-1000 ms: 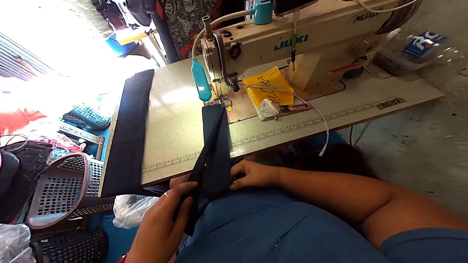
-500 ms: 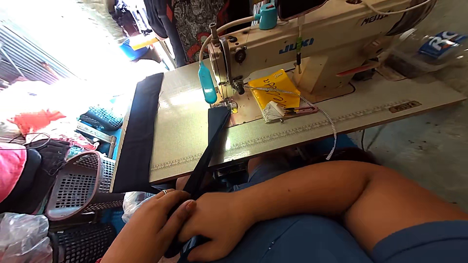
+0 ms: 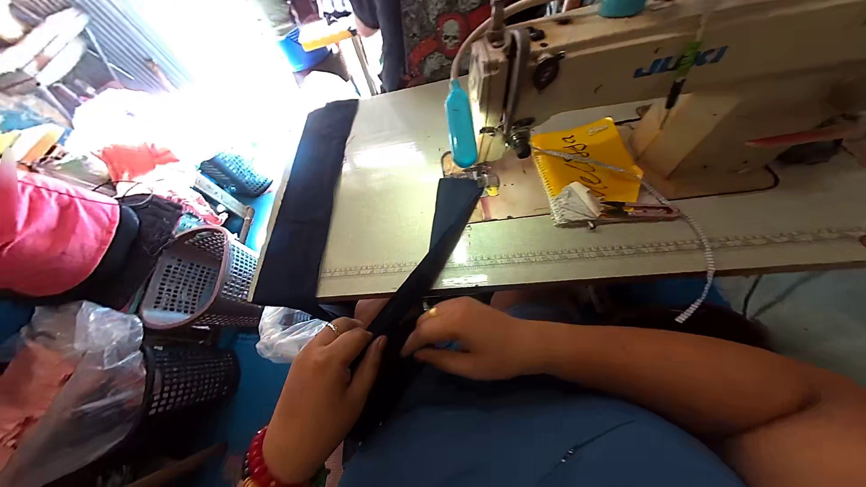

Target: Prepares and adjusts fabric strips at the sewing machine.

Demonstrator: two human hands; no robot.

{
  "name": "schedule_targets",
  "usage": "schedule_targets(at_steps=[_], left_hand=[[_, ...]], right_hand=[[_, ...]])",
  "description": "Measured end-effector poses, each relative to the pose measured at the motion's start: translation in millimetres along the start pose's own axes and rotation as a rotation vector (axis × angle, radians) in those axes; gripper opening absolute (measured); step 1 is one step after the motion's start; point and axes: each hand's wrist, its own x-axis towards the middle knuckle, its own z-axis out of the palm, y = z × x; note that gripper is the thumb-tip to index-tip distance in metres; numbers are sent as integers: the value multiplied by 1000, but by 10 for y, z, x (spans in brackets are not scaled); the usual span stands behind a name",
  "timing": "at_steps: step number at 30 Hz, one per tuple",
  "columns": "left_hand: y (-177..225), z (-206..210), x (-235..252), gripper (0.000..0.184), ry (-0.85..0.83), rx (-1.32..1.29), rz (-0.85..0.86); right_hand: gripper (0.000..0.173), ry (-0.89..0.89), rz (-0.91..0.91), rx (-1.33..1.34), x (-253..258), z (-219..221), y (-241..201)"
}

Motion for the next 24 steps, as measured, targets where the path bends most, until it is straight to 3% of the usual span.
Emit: schedule_targets(at_steps=[3, 8, 14, 24], left_hand=[[-18, 23, -46, 28, 71, -27, 1], [-14, 49, -75, 29, 141, -27, 23], [3, 88, -50, 26, 189, -20, 56], [-34, 98, -44, 29, 227, -65, 56]], right_hand=[[23, 132, 58, -48, -29, -132, 75], [20, 313, -19, -264, 100, -194, 88], [23, 237, -35, -393, 252, -144, 116], [18, 226, 44, -290, 307, -130, 162]])
